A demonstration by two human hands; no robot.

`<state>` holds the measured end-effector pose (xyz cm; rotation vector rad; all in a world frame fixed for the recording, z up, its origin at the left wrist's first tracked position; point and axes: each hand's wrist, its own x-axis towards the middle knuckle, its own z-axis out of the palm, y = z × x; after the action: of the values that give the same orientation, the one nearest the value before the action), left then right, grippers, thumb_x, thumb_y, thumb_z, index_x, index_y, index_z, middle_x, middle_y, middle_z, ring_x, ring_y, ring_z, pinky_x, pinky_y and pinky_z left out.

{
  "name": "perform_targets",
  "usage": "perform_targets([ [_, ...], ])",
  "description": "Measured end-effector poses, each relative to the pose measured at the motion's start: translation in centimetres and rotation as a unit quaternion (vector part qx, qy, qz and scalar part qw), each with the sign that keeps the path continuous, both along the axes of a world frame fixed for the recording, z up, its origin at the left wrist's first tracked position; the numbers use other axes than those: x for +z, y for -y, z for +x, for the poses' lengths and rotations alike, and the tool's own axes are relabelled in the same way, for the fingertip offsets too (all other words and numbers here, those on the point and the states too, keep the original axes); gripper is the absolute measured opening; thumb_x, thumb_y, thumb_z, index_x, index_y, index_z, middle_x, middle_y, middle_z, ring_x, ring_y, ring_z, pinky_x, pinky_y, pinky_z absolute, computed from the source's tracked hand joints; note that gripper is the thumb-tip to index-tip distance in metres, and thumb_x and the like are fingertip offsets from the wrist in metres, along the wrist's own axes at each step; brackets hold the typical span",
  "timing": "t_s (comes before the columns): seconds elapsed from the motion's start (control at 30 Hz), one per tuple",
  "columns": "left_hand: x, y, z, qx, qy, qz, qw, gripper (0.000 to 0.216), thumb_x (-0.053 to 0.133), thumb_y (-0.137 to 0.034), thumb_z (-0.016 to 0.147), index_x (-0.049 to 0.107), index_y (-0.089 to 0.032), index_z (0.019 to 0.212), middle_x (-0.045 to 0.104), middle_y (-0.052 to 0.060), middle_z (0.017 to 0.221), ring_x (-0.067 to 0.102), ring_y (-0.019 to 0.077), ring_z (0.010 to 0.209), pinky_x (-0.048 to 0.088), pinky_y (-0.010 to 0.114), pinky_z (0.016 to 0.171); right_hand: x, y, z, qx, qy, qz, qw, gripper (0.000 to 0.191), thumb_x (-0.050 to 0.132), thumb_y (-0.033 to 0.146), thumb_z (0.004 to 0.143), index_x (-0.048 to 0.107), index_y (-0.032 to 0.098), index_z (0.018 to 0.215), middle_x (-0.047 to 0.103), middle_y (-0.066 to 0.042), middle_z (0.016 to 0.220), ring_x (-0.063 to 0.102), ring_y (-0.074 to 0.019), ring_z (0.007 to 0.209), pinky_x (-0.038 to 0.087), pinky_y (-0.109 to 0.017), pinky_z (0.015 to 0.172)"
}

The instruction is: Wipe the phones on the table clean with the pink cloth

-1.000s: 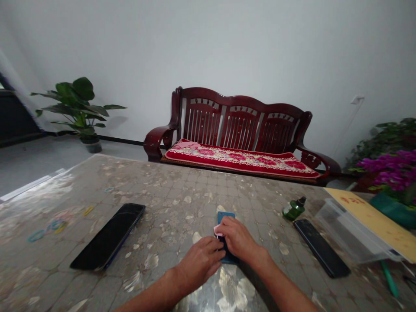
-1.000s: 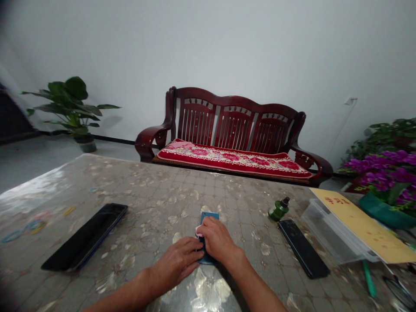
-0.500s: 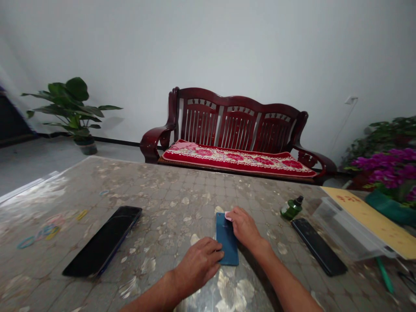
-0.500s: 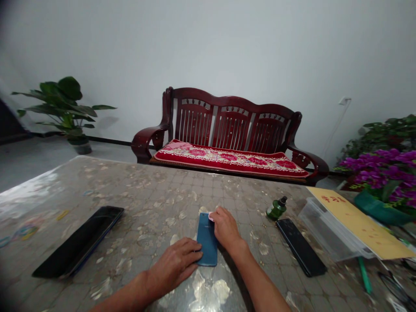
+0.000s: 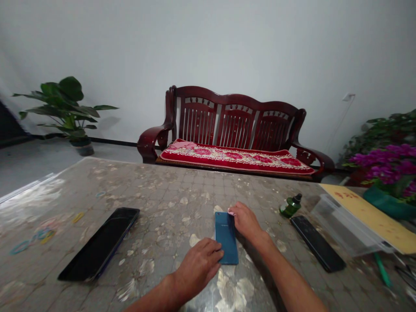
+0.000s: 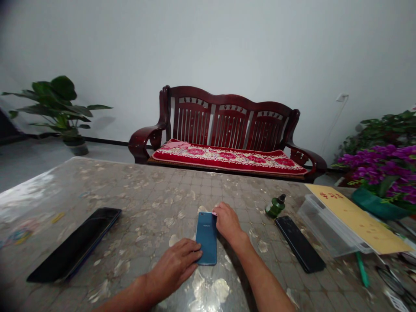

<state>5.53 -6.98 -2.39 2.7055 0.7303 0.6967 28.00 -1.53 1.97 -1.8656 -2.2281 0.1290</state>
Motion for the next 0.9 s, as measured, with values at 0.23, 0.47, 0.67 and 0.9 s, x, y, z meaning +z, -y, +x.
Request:
perform_targets([
  [0.23,0.2,0.1,0.0,0.001,0.018,0.003,1.0,0.024,0.058,-0.015,0.09,0.065,-0.02,0.112,0.069,0.007,0.113,0.063,0.024,0.103,0.054,0.04,0.093,-1.6,2.4,-0.3,-0.021,-0.07,0.055,0.996,0.031,0.04,0.006,0.092,0.068,0.019,0.091,0.062,-0.007,0.088,0.058,-0.0175,0.083,0.043,-0.024,0.076],
  [0.47,0.2,0.1,0.0,0.004,0.02,0.003,1.0,0.024,0.06,-0.014,0.088,0.066,-0.02,0.111,0.069,0.008,0.113,0.062,0.0246,0.102,0.055,0.04,0.092,-3.2,5.7,0.4,0.021,-0.144,0.078,0.986,0.031,0.042,0.006,0.09,0.068,0.021,0.094,0.06,-0.004,0.082,0.058,-0.0163,0.075,0.045,-0.024,0.07],
  [0.67,0.3,0.1,0.1,-0.002,0.011,-0.006,1.0,0.026,0.061,-0.014,0.088,0.065,-0.019,0.113,0.068,0.008,0.115,0.061,0.0244,0.103,0.055,0.04,0.092,-2.9,3.7,0.2,0.014,-0.146,0.082,0.986,0.034,0.043,0.002,0.083,0.069,0.019,0.096,0.061,-0.005,0.088,0.058,-0.0167,0.083,0.045,-0.025,0.077],
  [0.9,0.3,0.0,0.2,-0.001,0.021,0.01,1.0,0.022,0.059,-0.015,0.089,0.065,-0.019,0.11,0.068,0.008,0.112,0.062,0.0244,0.101,0.054,0.04,0.091,-1.4,5.6,-0.8,0.063,-0.084,0.051,0.993,0.026,0.045,0.001,0.08,0.064,0.019,0.08,0.054,-0.002,0.082,0.053,-0.0148,0.077,0.039,-0.023,0.069],
])
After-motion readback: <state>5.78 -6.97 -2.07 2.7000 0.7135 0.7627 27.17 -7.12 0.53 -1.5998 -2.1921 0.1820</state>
